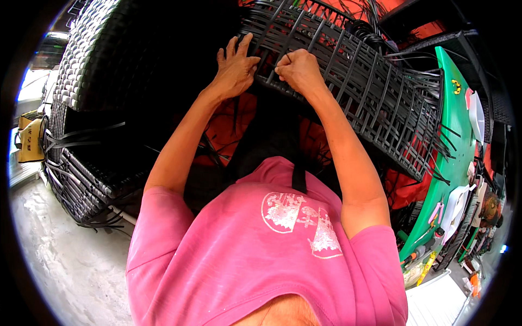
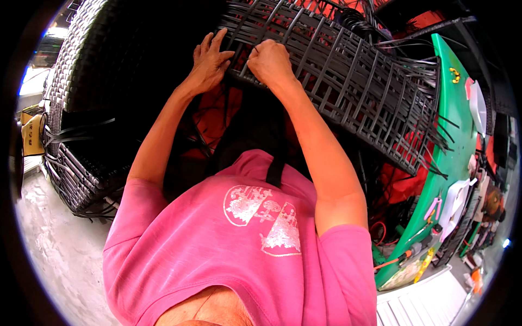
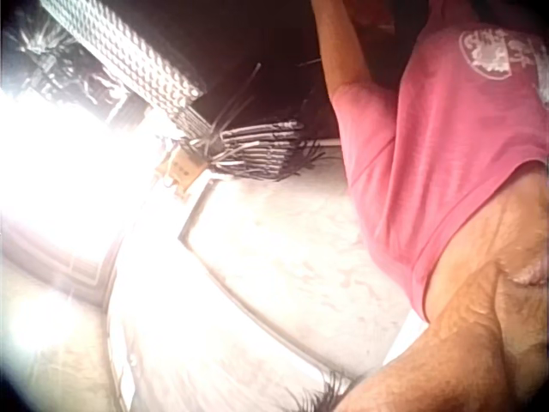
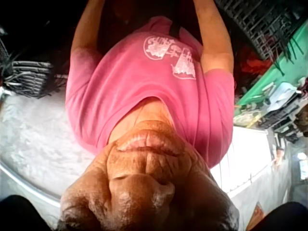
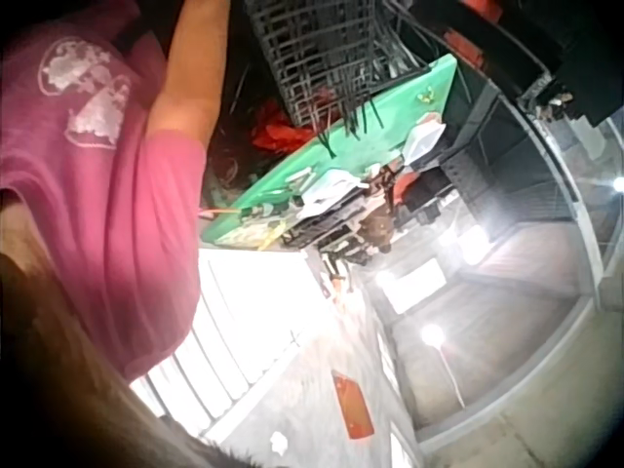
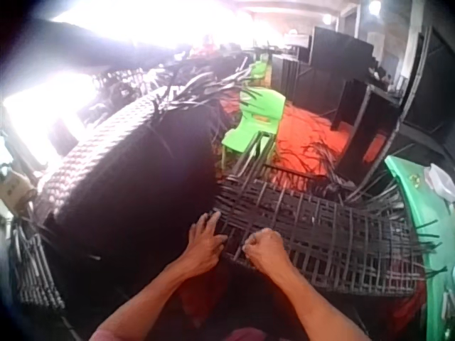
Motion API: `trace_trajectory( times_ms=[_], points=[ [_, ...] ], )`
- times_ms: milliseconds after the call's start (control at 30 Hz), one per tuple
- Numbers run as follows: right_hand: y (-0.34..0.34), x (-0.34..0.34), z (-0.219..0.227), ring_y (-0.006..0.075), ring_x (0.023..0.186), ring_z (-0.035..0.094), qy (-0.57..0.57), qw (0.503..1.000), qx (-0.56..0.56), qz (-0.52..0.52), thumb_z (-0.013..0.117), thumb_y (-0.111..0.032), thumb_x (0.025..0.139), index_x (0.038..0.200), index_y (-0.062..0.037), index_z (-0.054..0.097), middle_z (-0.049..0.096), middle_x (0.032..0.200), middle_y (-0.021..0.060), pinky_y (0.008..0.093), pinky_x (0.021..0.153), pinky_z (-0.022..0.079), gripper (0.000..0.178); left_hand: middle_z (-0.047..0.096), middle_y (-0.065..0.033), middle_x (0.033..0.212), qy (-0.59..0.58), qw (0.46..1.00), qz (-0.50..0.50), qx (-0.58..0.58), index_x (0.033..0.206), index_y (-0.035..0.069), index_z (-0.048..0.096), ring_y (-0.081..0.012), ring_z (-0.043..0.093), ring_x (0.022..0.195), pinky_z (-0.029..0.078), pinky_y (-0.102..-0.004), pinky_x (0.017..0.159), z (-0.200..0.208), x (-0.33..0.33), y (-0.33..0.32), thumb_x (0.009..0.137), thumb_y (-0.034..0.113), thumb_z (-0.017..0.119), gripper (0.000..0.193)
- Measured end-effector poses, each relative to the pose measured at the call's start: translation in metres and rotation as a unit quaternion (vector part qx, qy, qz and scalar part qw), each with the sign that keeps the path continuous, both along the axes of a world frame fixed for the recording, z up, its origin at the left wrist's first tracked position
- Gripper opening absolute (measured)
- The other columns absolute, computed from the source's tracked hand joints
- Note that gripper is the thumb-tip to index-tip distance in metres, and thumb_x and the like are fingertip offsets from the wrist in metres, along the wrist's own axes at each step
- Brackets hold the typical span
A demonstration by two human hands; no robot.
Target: The person weaves black plastic strips through a metal furniture frame, pulling them tight and securing them by hand.
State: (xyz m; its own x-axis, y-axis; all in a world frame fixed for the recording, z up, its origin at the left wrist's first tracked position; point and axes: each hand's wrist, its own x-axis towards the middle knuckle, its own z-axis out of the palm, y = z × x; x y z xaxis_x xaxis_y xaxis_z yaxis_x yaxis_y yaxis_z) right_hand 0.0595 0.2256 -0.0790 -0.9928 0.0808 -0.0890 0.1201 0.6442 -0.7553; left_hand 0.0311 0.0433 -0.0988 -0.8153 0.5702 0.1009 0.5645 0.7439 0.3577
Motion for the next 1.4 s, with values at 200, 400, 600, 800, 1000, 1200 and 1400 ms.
trace_trajectory(
  times_ms=[200, 400, 600, 800, 1000, 1200, 1400],
  points=[
    [-0.014, -0.012, 0.005, 0.0378, 0.079, 0.064, -0.028, 0.998, -0.008, 0.055, 0.067, -0.016, 0.075, 0.077, -0.0015, 0.068, 0.065, 0.079, 0.0207, 0.042, 0.068, 0.051, 0.015, 0.025, -0.0149, 0.146, -0.048, 0.997, 0.008, 0.065, 0.098, 0.009, 0.068, -0.0391, 0.018, 0.135, 0.022, -0.0546, 0.105, -0.006, -0.016, -0.001, 0.083, 0.009, 0.06, 0.017],
    [-0.019, 0.007, 0.006, 0.0145, 0.06, 0.056, 0.234, 0.972, -0.009, 0.012, 0.067, -0.011, 0.08, 0.092, -0.0016, 0.068, 0.065, 0.082, 0.0057, 0.0288, 0.056, 0.044, 0.016, 0.041, -0.0096, 0.135, 0.001, 0.979, 0.043, 0.2, 0.08, 0.004, 0.065, -0.0313, 0.033, 0.127, 0.03, -0.0406, 0.103, 0.032, -0.004, -0.016, 0.076, 0.004, 0.065, 0.004],
    [-0.038, 0.014, 0.021, 0.0083, 0.056, 0.051, 0.044, 0.922, -0.375, 0.082, 0.068, -0.011, 0.079, 0.082, 0.0011, 0.068, 0.059, 0.069, 0.0006, 0.0232, 0.052, 0.041, 0.012, 0.053, -0.0097, 0.114, 0.116, 0.954, 0.049, 0.271, 0.073, 0.0, 0.063, -0.0311, 0.043, 0.112, 0.039, -0.0384, 0.09, 0.082, 0.027, -0.026, 0.072, -0.005, 0.062, 0.006],
    [-0.049, 0.006, 0.0, 0.0042, 0.053, 0.048, 0.044, 0.91, -0.399, -0.106, 0.066, -0.006, 0.077, 0.08, 0.001, 0.066, 0.059, 0.063, -0.0011, 0.0192, 0.049, 0.037, 0.007, 0.054, -0.0099, 0.113, 0.02, 0.945, 0.128, 0.3, 0.089, 0.001, 0.063, -0.0283, 0.049, 0.107, 0.042, -0.0344, 0.089, 0.027, 0.012, -0.041, 0.081, 0.001, 0.06, 0.009],
    [-0.04, 0.003, 0.003, 0.0116, 0.057, 0.058, 0.016, 0.97, -0.227, -0.085, 0.065, -0.006, 0.072, 0.078, 0.004, 0.067, 0.064, 0.064, 0.0074, 0.0261, 0.057, 0.046, 0.012, 0.041, -0.0185, 0.135, 0.049, 0.988, 0.119, 0.09, 0.105, 0.004, 0.065, -0.037, 0.039, 0.122, 0.036, -0.0421, 0.099, 0.013, 0.007, -0.02, 0.083, 0.012, 0.061, 0.024],
    [-0.043, -0.015, 0.006, 0.0238, 0.061, 0.065, 0.038, 0.997, -0.071, -0.012, 0.064, -0.008, 0.071, 0.075, 0.0013, 0.068, 0.065, 0.064, 0.0143, 0.0322, 0.061, 0.049, 0.011, 0.029, -0.0176, 0.145, -0.142, 0.96, 0.154, 0.188, 0.108, 0.004, 0.064, -0.0344, 0.035, 0.128, 0.034, -0.0408, 0.102, -0.011, -0.014, -0.02, 0.089, 0.017, 0.057, 0.024],
    [-0.042, -0.017, 0.002, 0.0205, 0.064, 0.064, 0.03, 0.991, -0.128, -0.016, 0.066, -0.01, 0.073, 0.079, -0.0001, 0.069, 0.066, 0.067, 0.0128, 0.0313, 0.063, 0.049, 0.012, 0.04, -0.0132, 0.136, -0.272, 0.886, 0.163, 0.338, 0.09, 0.001, 0.067, -0.0229, 0.053, 0.107, 0.043, -0.0315, 0.086, -0.004, -0.027, -0.033, 0.082, 0.007, 0.062, 0.011]
  ],
)
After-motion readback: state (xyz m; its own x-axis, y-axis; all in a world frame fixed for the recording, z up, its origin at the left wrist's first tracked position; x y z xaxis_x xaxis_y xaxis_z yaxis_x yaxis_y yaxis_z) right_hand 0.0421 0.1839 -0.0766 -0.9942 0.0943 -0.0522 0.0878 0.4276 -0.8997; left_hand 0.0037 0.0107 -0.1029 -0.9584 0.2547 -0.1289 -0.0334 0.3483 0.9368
